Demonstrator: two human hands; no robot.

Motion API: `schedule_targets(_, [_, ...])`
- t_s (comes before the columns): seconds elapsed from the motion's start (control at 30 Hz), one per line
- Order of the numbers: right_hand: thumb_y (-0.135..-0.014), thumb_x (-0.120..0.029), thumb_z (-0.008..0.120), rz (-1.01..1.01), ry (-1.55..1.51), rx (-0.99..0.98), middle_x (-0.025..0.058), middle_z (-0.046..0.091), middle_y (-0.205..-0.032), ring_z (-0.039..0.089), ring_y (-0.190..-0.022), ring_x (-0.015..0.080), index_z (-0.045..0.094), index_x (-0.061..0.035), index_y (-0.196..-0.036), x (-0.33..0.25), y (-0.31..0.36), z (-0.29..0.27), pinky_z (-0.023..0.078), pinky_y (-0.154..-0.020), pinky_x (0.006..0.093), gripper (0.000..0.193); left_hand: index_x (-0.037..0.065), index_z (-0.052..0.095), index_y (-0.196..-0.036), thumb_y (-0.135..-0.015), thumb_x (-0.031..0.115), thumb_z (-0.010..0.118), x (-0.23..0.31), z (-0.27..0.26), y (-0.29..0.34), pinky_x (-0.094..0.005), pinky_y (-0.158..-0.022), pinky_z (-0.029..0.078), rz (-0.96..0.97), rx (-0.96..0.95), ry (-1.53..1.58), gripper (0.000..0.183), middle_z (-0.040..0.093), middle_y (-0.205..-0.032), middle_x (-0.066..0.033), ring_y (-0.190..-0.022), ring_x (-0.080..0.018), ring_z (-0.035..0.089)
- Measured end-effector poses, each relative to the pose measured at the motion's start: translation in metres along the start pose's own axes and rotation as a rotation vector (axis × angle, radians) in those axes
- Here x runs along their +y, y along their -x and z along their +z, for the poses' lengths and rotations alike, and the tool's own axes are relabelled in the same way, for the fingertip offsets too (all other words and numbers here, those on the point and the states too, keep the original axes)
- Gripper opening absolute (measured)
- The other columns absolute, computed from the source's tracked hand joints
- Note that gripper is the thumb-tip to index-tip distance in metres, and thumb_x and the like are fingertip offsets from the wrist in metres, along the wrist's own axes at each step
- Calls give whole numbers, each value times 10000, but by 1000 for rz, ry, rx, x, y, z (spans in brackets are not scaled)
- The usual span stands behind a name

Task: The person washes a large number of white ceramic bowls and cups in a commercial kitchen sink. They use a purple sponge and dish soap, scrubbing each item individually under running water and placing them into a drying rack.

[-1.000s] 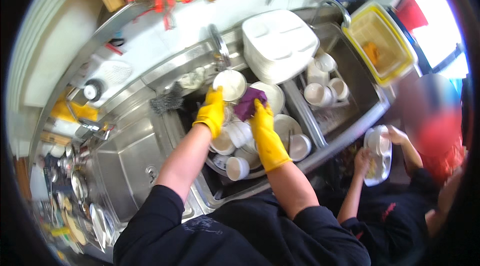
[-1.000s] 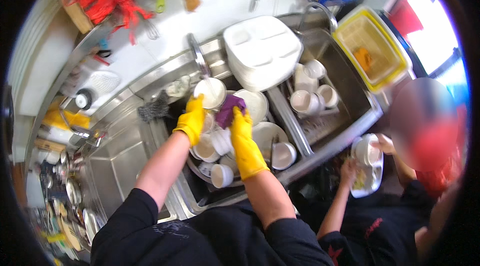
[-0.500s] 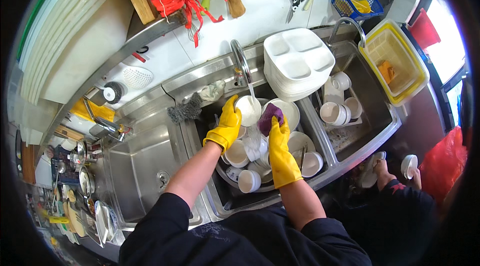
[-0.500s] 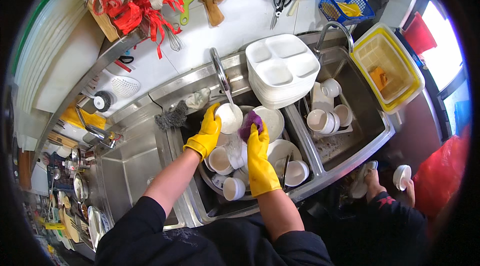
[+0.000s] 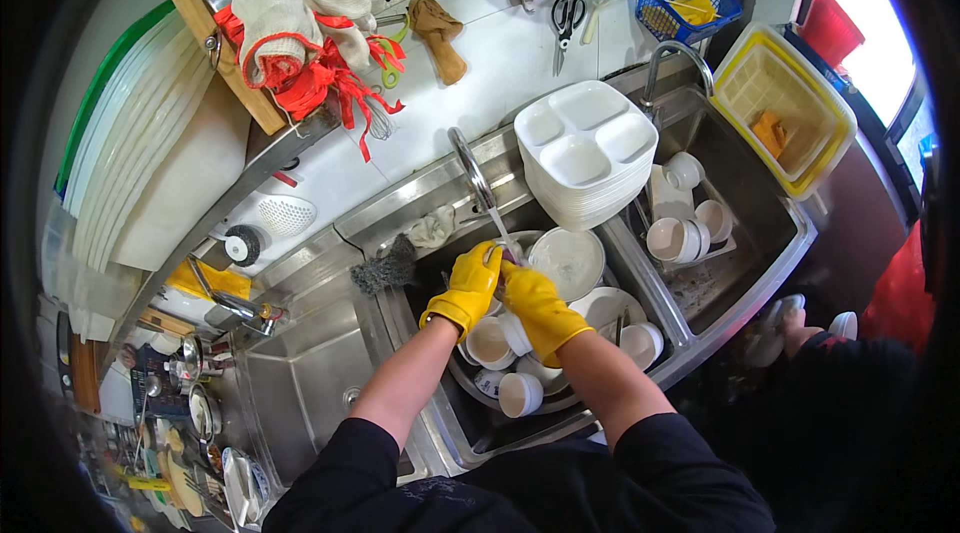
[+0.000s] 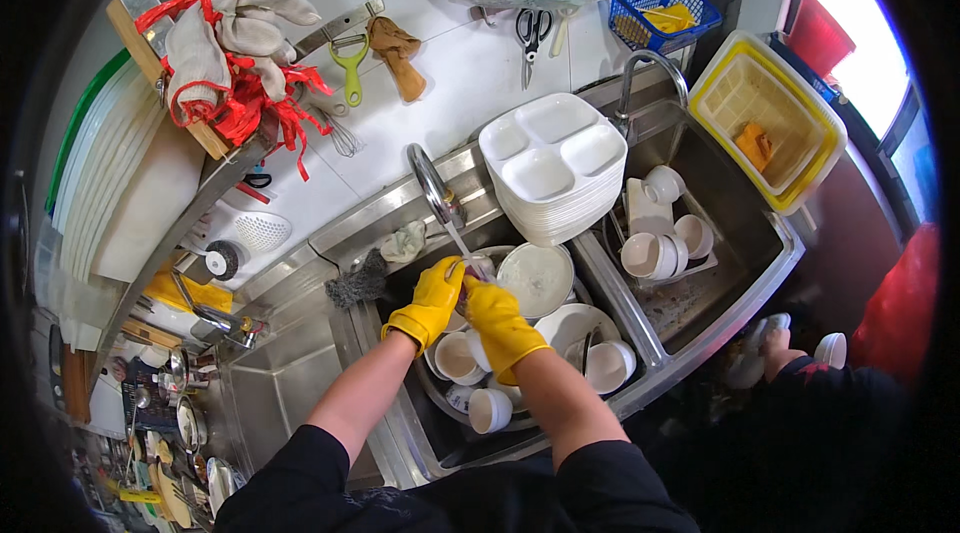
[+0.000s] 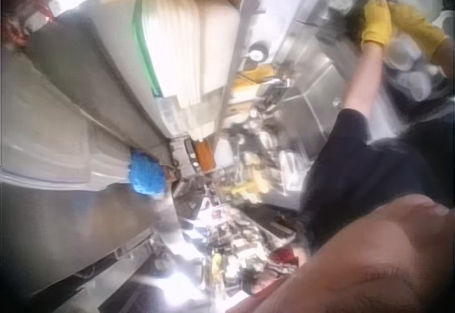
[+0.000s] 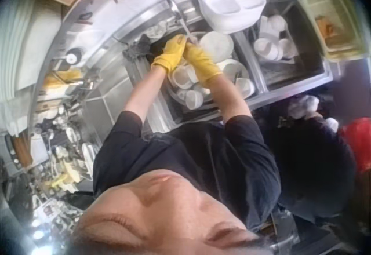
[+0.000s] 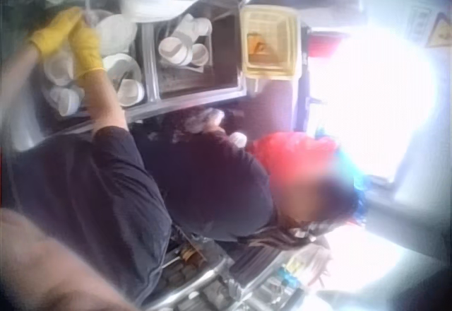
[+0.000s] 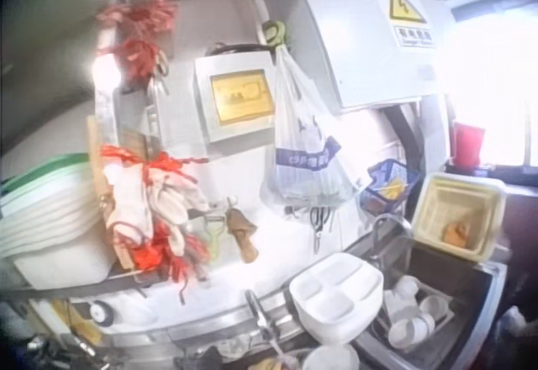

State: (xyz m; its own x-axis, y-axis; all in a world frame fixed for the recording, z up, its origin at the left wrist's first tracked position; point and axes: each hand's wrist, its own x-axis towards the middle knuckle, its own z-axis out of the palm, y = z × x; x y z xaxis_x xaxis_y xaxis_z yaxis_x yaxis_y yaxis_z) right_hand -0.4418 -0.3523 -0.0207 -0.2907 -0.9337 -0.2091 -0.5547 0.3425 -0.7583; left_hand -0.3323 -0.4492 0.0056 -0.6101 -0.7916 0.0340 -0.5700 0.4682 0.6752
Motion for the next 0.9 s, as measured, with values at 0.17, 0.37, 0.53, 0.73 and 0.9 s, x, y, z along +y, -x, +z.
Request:
schedule_targets(0.17, [-931,-361,633,118,-249,-350,177,762,-989,714,-780,315,740,-114,-1089,20,-8,-18,555,-656,426,313,45,674,-1244,-1003,387,601,13,7,4,-403,-929,527,155,-73,68,425,719,-1089,-206,-1084,-347,673])
schedule_targets(0.37, [-914,-299,749,169,-990,-257,147,752,-879,697,-638,257,726,-68,-1054,9,-3,-17,540,-538,370,272,-20,657,-1235,-1028,461,560,-8,10,0,-353,-896,529,-385,-313,895,532,720,-1150,-168,-1024,-253,696])
schedule_targets(0.53, [-952,-348,667,178,-189,301,222,743,-1002,720,-875,409,625,-99,-1260,7,-16,46,563,-752,497,398,45,674,-1270,-972,372,623,-12,31,26,-501,-947,512,-2,235,55,445,696,-1110,-263,-1059,-449,657])
schedule_targets(0.73, [-895,-510,682,489,-121,508,213,748,-994,718,-938,411,639,-117,-1189,22,-7,-4,554,-817,494,493,85,651,-1326,-899,151,634,16,25,16,-505,-953,509,-5,424,-18,433,695,-1118,-252,-1047,-445,642])
schedule_targets(0.9, [-982,-110,644,-57,-923,374,63,700,-978,647,-794,141,563,-68,-1087,23,42,8,538,-735,278,139,74,605,-1384,-929,135,609,-53,54,-5,-464,-933,523,-245,567,541,459,707,-1133,-227,-1093,-416,648])
